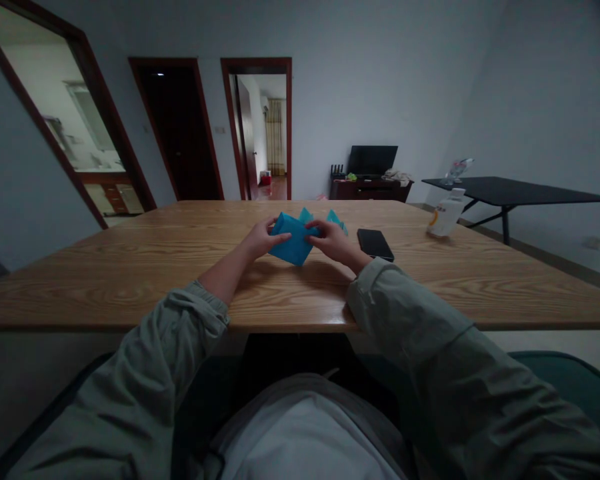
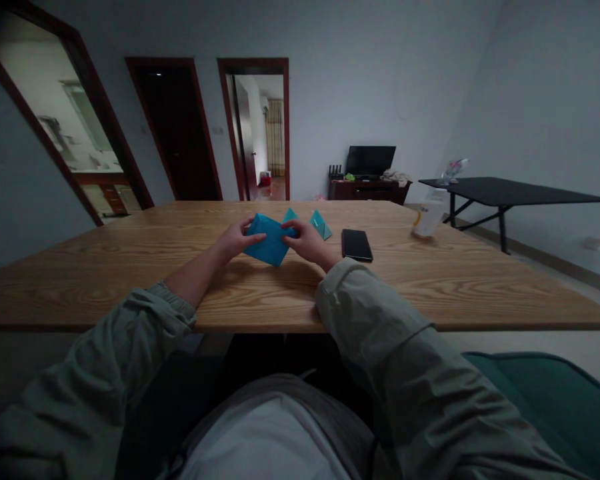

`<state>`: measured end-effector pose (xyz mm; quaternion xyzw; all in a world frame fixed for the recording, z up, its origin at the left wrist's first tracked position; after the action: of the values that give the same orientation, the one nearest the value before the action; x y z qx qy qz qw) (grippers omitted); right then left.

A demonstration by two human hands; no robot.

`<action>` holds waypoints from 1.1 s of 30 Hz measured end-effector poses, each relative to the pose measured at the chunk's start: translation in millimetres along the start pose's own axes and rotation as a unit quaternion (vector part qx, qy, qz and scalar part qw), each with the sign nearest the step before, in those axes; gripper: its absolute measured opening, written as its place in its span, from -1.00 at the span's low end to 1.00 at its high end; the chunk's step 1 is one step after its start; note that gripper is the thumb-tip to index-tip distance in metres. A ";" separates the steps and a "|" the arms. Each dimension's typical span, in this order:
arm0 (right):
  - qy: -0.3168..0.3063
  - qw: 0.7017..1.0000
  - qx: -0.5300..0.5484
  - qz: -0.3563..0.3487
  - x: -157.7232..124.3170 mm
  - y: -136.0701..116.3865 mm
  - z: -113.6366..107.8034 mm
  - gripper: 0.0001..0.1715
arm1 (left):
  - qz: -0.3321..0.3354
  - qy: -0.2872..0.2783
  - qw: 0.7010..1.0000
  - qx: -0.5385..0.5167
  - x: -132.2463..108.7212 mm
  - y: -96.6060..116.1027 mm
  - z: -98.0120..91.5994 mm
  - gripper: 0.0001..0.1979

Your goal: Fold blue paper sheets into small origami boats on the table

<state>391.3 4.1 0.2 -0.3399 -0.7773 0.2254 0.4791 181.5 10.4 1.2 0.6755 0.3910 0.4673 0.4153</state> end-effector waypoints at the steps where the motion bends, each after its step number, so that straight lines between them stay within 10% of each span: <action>1: -0.007 1.000 -0.012 -0.010 0.1 -0.2 1.7 -0.65 | 0.002 0.000 1.000 0.009 0.4 -0.3 0.7 -0.40; 8: 0.033 0.993 0.105 0.031 -0.8 -10.6 7.8 -0.27 | 0.014 0.065 0.997 -0.037 2.3 0.6 -3.1 -0.45; 21: -0.065 0.978 0.108 0.163 -6.8 -10.3 10.6 -0.91 | -0.007 0.023 0.989 -0.146 -2.0 4.4 0.8 -0.49; 33: -0.065 0.959 0.236 0.140 -9.0 -12.6 10.0 -0.59 | -0.013 0.021 0.997 -0.077 -4.2 6.8 -0.1 -0.45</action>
<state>381.2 -11.2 -1.0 -0.3069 -0.6761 0.4886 0.4583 181.3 4.2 6.3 0.6268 0.3712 0.5043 0.4637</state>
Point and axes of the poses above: each hand's wrist, its own x-axis towards the middle knuckle, its own z-axis out of the palm, y = z × x, the point moved 2 cm from there along x, towards the middle knuckle, and after that the axes turned 5 degrees about -z, right-handed, at the moved point
